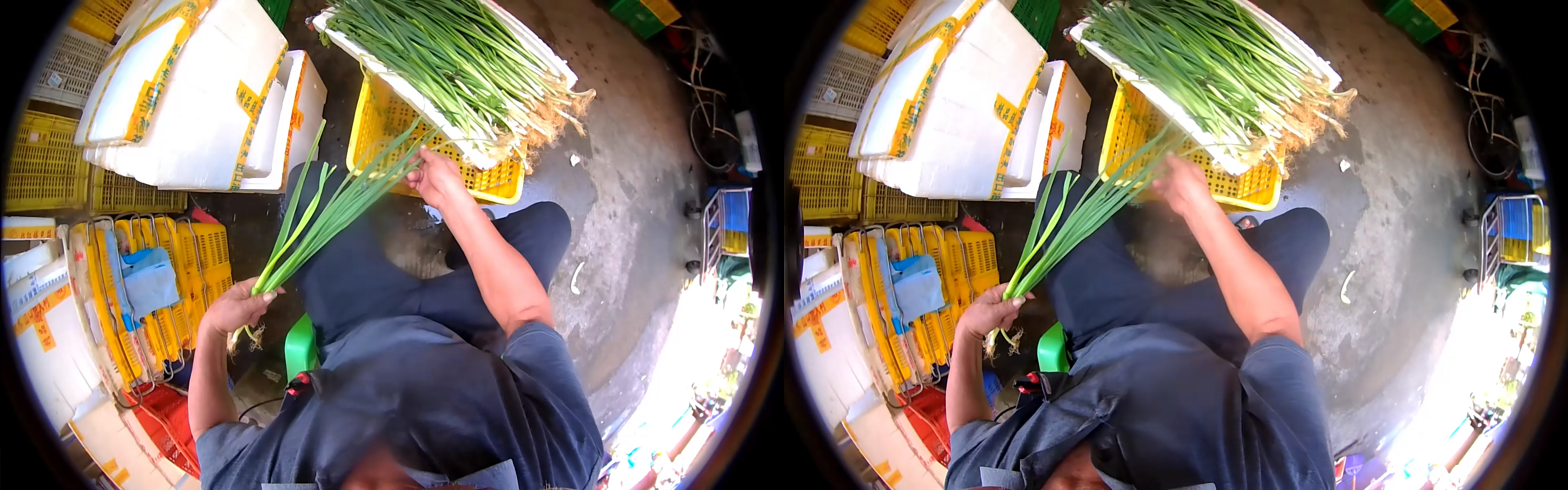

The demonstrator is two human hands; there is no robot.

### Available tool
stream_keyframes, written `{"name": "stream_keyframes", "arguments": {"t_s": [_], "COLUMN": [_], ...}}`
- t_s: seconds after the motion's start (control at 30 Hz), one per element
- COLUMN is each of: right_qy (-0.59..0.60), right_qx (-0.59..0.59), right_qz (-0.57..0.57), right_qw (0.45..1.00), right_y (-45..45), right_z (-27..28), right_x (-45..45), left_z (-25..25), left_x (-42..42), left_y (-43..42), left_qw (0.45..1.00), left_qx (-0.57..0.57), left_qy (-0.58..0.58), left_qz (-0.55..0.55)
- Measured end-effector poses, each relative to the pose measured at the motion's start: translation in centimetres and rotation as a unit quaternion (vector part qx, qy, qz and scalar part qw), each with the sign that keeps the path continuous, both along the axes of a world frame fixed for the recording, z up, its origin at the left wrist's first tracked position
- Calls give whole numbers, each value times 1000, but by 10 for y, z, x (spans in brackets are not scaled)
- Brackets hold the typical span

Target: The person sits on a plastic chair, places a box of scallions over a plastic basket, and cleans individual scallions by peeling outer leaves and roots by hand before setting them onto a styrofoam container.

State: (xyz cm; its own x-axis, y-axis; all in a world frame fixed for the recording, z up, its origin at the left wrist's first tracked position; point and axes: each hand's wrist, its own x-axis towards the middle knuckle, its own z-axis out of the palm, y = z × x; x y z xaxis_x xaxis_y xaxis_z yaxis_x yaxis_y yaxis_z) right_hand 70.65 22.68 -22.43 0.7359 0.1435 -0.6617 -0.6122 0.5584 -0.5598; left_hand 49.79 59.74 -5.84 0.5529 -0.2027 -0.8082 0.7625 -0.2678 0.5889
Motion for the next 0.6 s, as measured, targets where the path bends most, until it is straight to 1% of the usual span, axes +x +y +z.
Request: {"name": "stream_keyframes", "arguments": {"t_s": [0.1, 0.13, 0.3, 0.5, 0.6], "right_qy": [-30, -35, -34, -32, -52], "right_qx": [-2, 6, 21, 106, 145], "right_qz": [-4, -3, 34, 39, 48], "right_qw": [1000, 999, 999, 993, 987], "right_y": [7, 8, 11, 10, 10], "right_z": [8, 9, 2, 12, 5], "right_x": [15, 17, 22, 27, 28], "left_z": [5, 4, 2, 1, 0], "left_x": [-5, -7, -13, -15, -17], "left_y": [5, 8, 15, 19, 19], "left_qw": [1000, 1000, 1000, 1000, 1000], "left_qx": [25, 29, -5, -5, -2], "left_qy": [-10, 2, 10, 16, 20], "left_qz": [-12, 1, 7, 2, 4]}}
